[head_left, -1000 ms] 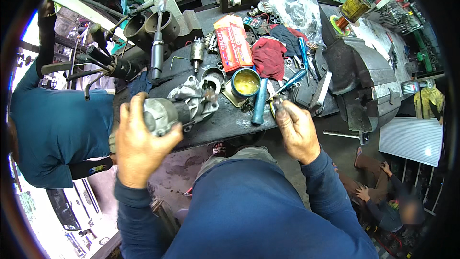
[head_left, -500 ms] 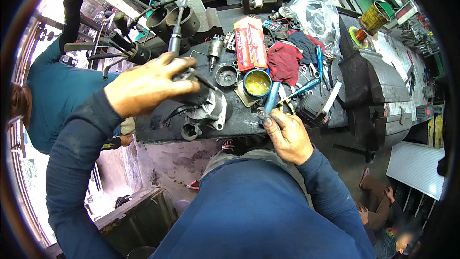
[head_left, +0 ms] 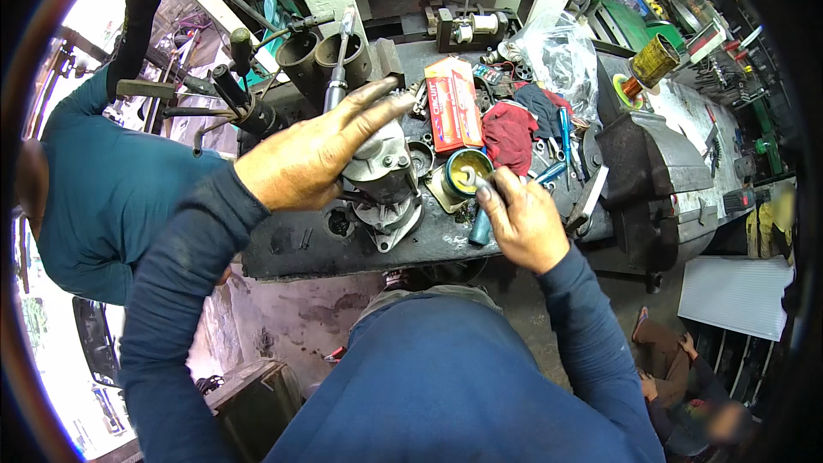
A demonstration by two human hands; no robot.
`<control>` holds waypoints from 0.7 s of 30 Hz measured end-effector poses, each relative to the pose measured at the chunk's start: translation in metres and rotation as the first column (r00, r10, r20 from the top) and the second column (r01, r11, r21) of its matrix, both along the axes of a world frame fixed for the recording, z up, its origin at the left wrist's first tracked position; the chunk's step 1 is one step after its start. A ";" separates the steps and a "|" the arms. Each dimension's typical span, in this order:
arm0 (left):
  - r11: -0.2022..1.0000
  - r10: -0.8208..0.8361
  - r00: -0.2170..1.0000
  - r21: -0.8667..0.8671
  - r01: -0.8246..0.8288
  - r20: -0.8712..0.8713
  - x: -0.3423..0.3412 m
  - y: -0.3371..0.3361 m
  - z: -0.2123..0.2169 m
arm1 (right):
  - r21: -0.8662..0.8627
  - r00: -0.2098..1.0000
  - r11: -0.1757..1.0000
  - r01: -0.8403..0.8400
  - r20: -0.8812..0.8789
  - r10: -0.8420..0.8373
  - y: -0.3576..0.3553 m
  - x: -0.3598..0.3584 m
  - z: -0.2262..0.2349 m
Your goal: The person assembles a circular metal mechanical part on a workbench. They apply grease to the part, insert and tighten bolts using a screwdriver and a socket wrench, and handle a small plastic bag containing additional components.
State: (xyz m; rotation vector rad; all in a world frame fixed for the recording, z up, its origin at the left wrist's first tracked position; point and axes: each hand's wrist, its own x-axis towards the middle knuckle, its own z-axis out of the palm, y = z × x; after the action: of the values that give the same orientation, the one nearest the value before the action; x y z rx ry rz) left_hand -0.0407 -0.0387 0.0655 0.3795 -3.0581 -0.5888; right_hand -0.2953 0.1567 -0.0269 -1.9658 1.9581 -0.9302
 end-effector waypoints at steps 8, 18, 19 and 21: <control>0.904 0.332 0.796 -0.071 -0.422 -0.506 -0.005 0.040 -0.056 | 0.073 0.884 0.934 -0.350 -0.305 0.355 -0.073 -0.003 0.066; 0.604 0.764 0.470 0.748 -0.276 -0.443 -0.002 0.051 -0.091 | 0.312 0.619 0.777 -0.547 -0.474 0.626 -0.120 0.000 0.108; 0.620 0.753 0.492 0.723 -0.305 -0.438 -0.002 0.050 -0.093 | 0.355 0.628 0.789 -0.501 -0.477 0.614 -0.119 0.002 0.110; 0.628 0.749 0.525 0.687 -0.366 -0.404 -0.001 0.049 -0.094 | 0.459 0.647 0.808 -0.371 -0.497 0.579 -0.110 0.008 0.112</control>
State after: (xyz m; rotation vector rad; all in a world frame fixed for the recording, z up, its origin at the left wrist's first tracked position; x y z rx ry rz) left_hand -0.0422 0.0099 -0.0288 0.9262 -1.8346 -1.1818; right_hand -0.2873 0.0466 0.0855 -2.5847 1.5111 0.2109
